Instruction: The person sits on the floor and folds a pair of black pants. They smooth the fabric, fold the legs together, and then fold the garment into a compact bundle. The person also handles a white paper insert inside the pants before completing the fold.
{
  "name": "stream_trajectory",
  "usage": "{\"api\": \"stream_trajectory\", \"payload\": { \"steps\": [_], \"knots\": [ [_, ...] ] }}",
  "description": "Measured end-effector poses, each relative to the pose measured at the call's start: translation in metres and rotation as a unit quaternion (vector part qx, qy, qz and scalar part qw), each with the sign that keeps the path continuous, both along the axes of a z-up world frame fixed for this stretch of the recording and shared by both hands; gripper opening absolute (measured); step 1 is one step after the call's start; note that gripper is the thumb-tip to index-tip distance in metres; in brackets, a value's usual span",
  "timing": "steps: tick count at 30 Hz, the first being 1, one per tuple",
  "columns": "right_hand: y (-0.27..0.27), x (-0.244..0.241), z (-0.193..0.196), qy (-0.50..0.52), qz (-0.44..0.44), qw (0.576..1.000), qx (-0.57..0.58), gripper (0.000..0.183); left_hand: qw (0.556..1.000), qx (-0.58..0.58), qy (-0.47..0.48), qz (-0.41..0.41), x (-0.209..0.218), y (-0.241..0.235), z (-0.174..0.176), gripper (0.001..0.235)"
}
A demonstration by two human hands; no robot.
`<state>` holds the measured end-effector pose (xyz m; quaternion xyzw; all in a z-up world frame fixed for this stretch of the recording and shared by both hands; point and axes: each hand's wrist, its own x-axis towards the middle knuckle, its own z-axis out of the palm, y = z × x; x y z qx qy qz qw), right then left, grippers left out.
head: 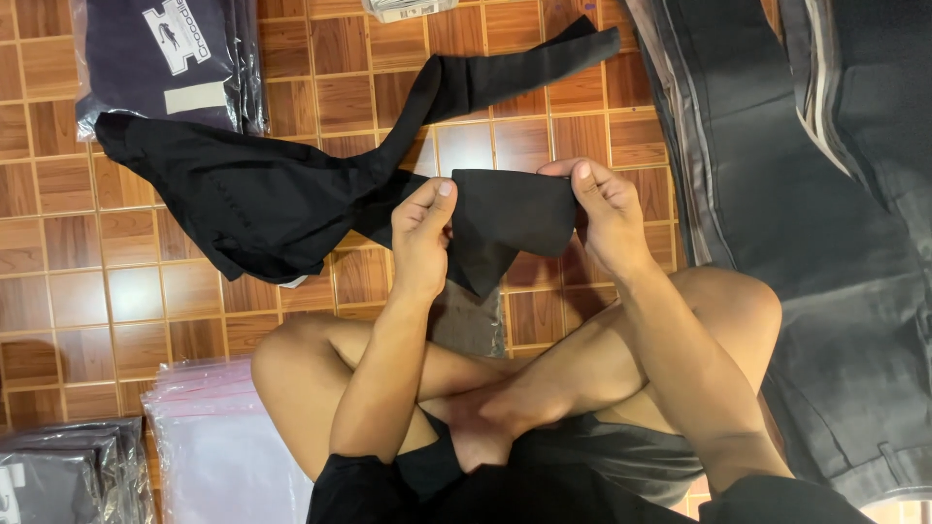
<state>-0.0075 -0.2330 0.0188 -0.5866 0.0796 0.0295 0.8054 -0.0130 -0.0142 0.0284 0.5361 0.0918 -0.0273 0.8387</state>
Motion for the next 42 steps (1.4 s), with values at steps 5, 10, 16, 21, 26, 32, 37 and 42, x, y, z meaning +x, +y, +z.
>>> {"api": "stream_trajectory", "payload": {
  "steps": [5, 10, 16, 21, 26, 32, 37, 42],
  "knots": [
    [0.005, -0.002, 0.009, -0.023, 0.009, 0.999, -0.025, 0.040, 0.999, 0.040, -0.012, -0.004, -0.002, 0.000, 0.011, 0.025],
    [0.007, -0.006, 0.018, -0.036, 0.042, 0.996, -0.073, 0.036, 0.989, 0.145, -0.025, 0.022, -0.008, -0.013, 0.020, 0.018],
    [0.000, -0.004, 0.005, -0.050, 0.056, 0.993, -0.093, 0.037, 0.996, 0.088, -0.015, 0.029, -0.004, -0.006, 0.011, 0.030],
    [-0.005, -0.002, -0.007, -0.036, 0.018, 0.995, -0.088, 0.035, 0.996, 0.077, 0.020, 0.029, -0.001, 0.001, 0.010, 0.035],
    [-0.003, 0.000, 0.003, -0.037, 0.000, 0.995, -0.091, 0.035, 0.998, 0.053, 0.004, 0.027, -0.001, 0.004, 0.014, 0.023],
    [-0.005, 0.000, 0.002, -0.041, -0.016, 0.994, -0.104, 0.034, 0.994, 0.093, -0.022, 0.048, -0.004, 0.000, 0.024, 0.011],
    [-0.004, 0.003, 0.010, -0.071, -0.065, 0.984, -0.148, 0.032, 0.983, 0.147, -0.043, 0.099, -0.002, 0.004, 0.022, 0.017],
    [0.038, -0.020, 0.047, -0.209, 0.041, 0.922, -0.323, 0.020, 0.995, -0.036, 0.057, -0.068, -0.004, -0.015, 0.005, 0.026]
  ]
}}
